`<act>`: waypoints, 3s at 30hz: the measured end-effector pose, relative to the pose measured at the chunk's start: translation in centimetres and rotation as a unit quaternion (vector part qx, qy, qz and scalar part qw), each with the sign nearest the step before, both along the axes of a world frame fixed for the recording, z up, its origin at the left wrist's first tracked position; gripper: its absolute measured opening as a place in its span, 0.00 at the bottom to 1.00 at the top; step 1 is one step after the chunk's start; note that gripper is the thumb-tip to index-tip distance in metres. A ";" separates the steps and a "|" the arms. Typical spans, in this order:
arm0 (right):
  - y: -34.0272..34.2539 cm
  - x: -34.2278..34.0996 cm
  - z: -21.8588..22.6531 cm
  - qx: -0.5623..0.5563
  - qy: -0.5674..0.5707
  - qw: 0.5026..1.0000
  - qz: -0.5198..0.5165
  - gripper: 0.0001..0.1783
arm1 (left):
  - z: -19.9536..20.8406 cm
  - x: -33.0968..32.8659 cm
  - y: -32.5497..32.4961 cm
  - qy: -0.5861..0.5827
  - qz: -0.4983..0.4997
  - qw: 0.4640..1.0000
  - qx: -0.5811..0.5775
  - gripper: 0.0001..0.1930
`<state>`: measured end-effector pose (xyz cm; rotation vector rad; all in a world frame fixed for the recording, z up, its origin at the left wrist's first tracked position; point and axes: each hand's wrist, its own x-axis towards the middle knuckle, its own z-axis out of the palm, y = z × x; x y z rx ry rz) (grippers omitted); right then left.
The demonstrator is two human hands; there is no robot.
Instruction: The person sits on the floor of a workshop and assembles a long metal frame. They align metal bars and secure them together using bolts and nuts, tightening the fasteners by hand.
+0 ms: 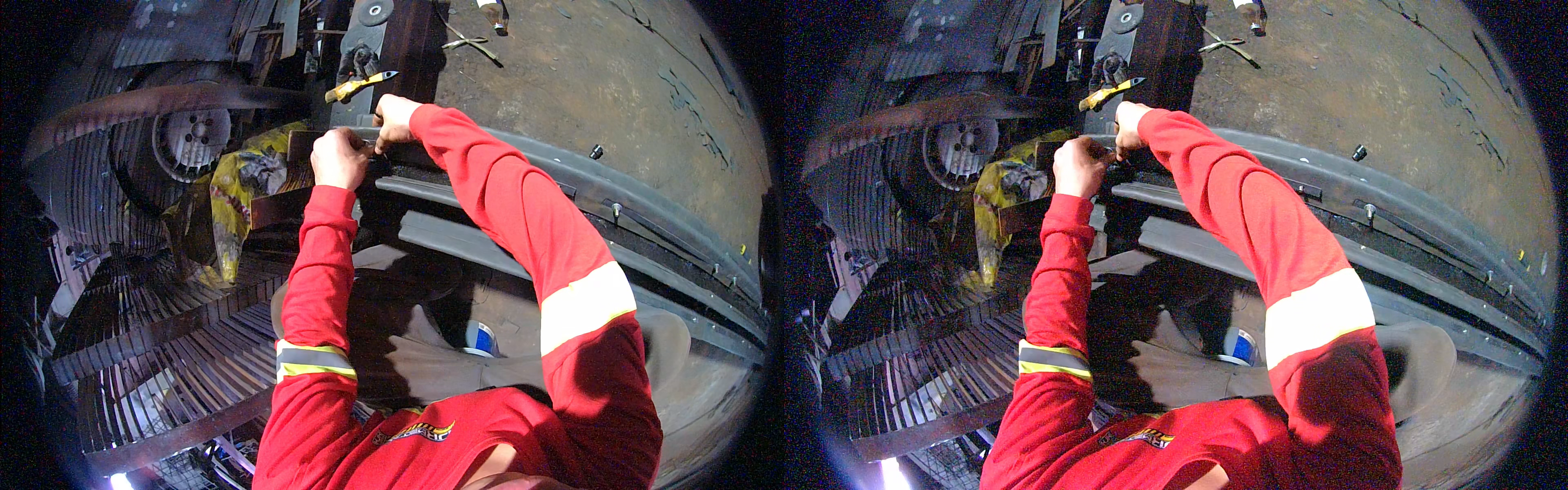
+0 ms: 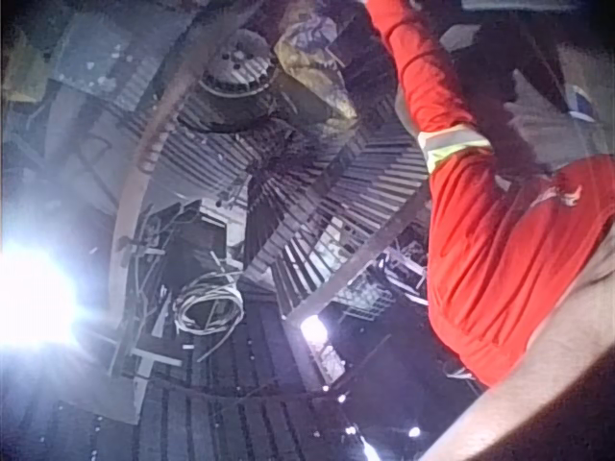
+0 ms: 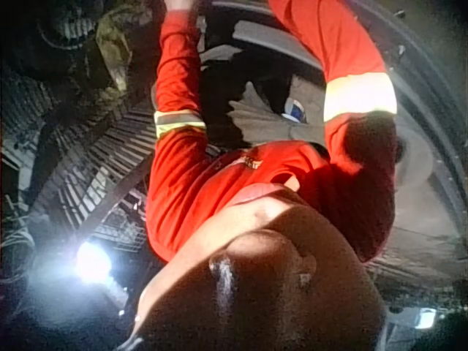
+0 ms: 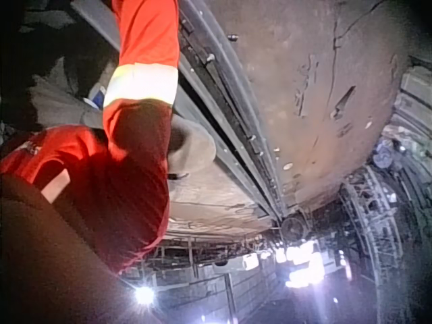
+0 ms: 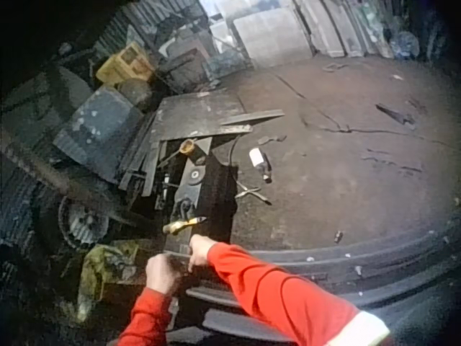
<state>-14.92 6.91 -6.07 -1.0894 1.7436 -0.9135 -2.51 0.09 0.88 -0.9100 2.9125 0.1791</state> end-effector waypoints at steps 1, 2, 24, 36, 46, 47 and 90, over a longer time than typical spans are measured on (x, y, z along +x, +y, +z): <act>0.0 0.1 0.1 0.003 -0.006 1.000 -0.001 0.22 | -0.4 0.4 -0.5 0.011 0.003 1.000 0.008 0.12; -0.1 0.2 0.1 0.006 -0.011 1.000 -0.002 0.22 | -0.7 0.7 -0.8 0.023 0.005 1.000 0.016 0.12; 0.1 0.1 -0.3 -0.017 -0.036 0.999 -0.005 0.18 | 0.1 0.5 -0.1 0.087 0.022 0.992 0.091 0.09; -0.1 0.1 -0.8 -0.020 -0.037 0.999 -0.013 0.19 | 0.6 0.6 0.7 0.038 0.018 0.999 -0.027 0.11; -0.6 0.2 -1.4 -0.016 -0.041 0.999 -0.025 0.19 | 0.6 0.7 0.7 0.088 -0.039 0.995 0.026 0.08; -0.7 0.0 -1.6 -0.015 -0.039 0.999 -0.031 0.19 | 0.9 0.5 0.9 0.104 -0.026 0.993 0.047 0.08; 0.0 0.0 -0.1 0.001 -0.044 0.999 0.007 0.20 | 0.6 1.1 0.4 -0.016 -0.014 0.998 -0.062 0.12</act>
